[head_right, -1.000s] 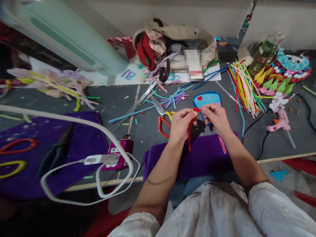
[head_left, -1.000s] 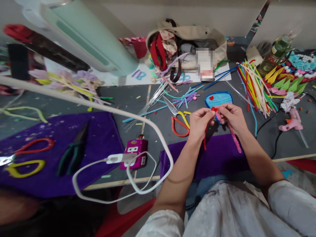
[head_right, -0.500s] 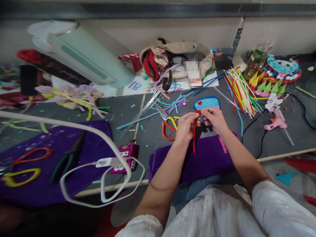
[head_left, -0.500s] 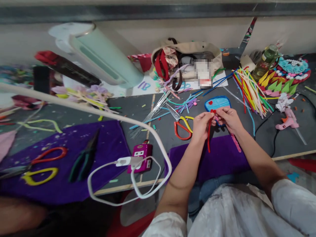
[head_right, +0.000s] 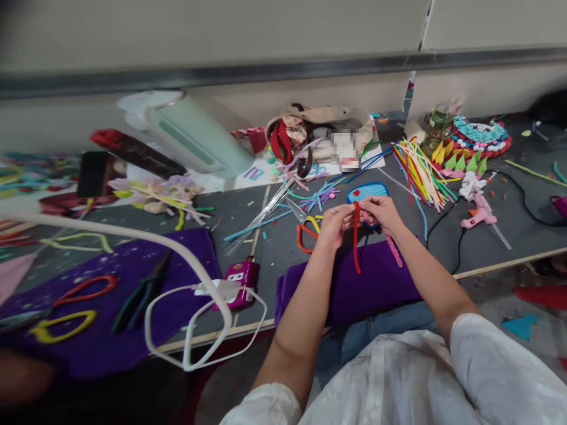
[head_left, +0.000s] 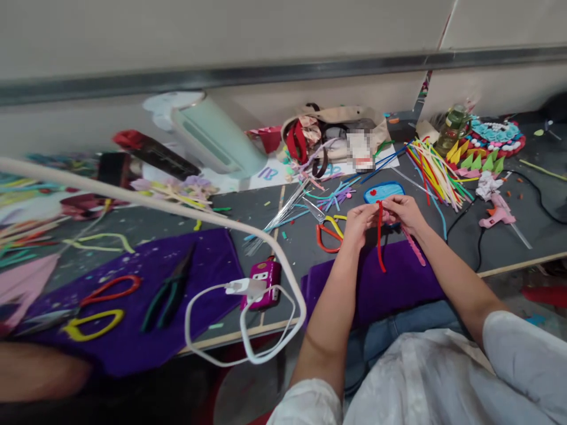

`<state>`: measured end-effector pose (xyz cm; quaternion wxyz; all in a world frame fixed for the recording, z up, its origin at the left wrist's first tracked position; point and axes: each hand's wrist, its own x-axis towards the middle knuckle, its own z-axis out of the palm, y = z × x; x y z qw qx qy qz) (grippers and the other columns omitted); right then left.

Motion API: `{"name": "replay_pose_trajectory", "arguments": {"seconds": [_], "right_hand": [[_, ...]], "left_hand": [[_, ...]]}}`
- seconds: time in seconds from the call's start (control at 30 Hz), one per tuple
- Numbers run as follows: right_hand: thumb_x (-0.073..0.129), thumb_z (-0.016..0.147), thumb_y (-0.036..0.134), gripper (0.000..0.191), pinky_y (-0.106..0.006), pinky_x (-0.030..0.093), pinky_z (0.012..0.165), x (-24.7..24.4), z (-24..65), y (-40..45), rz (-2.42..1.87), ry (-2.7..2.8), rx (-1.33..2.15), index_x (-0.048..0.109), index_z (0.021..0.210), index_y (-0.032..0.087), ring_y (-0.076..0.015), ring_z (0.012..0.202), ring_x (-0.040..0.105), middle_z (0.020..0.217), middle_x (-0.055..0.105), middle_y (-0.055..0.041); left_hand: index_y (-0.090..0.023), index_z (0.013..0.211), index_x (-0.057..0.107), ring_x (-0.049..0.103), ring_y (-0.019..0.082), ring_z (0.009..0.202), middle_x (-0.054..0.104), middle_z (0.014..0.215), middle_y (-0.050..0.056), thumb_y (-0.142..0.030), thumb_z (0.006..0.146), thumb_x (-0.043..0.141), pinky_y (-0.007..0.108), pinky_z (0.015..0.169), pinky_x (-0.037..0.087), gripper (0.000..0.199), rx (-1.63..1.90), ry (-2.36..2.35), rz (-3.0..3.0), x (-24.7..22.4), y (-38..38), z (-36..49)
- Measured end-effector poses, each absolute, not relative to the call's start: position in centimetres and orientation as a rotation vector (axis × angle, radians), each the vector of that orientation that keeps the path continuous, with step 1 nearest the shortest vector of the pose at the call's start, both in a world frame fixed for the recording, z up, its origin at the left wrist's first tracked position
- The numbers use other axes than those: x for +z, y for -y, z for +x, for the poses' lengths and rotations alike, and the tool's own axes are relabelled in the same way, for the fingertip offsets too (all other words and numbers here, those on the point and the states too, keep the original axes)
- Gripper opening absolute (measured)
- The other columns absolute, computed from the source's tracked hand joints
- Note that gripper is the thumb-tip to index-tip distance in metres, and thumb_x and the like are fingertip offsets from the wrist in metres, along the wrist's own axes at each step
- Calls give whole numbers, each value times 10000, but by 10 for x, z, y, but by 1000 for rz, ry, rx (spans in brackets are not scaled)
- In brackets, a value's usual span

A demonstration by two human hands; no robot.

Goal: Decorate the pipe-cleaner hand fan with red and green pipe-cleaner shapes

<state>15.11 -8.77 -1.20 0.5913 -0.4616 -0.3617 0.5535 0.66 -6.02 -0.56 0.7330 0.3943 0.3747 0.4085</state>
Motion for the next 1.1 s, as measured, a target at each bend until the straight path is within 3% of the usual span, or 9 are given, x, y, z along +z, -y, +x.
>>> {"name": "replay_pose_trajectory", "arguments": {"seconds": [0.13, 0.37, 0.63, 1.1], "right_hand": [[827, 621, 541, 435, -163, 355, 353, -11, 150, 88, -1081, 882, 1296, 673, 740, 151, -47, 378, 465, 528, 596, 38], [847, 590, 519, 440, -178, 415, 375, -13, 151, 87, -1048, 847, 1295, 669, 773, 161, -54, 383, 490, 561, 629, 38], [835, 615, 489, 391, -181, 352, 363, -23, 151, 84, -1022, 846, 1290, 652, 742, 168, -66, 367, 481, 512, 623, 41], [790, 664, 533, 394, -195, 378, 372, -20, 149, 85, -1024, 803, 1270, 658, 766, 176, -79, 389, 507, 527, 620, 40]], "left_hand": [[-131, 681, 673, 624, 112, 517, 651, 592, -1, -376, 533, 870, 237, 568, 518, 348, 974, -861, 910, -10, 58, 8], [-132, 720, 706, 637, 121, 565, 689, 652, 32, -400, 557, 838, 224, 563, 493, 340, 984, -914, 962, -14, 56, 9], [-129, 744, 727, 655, 131, 571, 722, 689, 60, -412, 573, 848, 237, 586, 520, 352, 927, -838, 966, -19, 55, 6], [-129, 707, 691, 637, 127, 559, 676, 626, 24, -379, 537, 868, 233, 565, 498, 350, 885, -855, 1012, -14, 58, 7]]}}
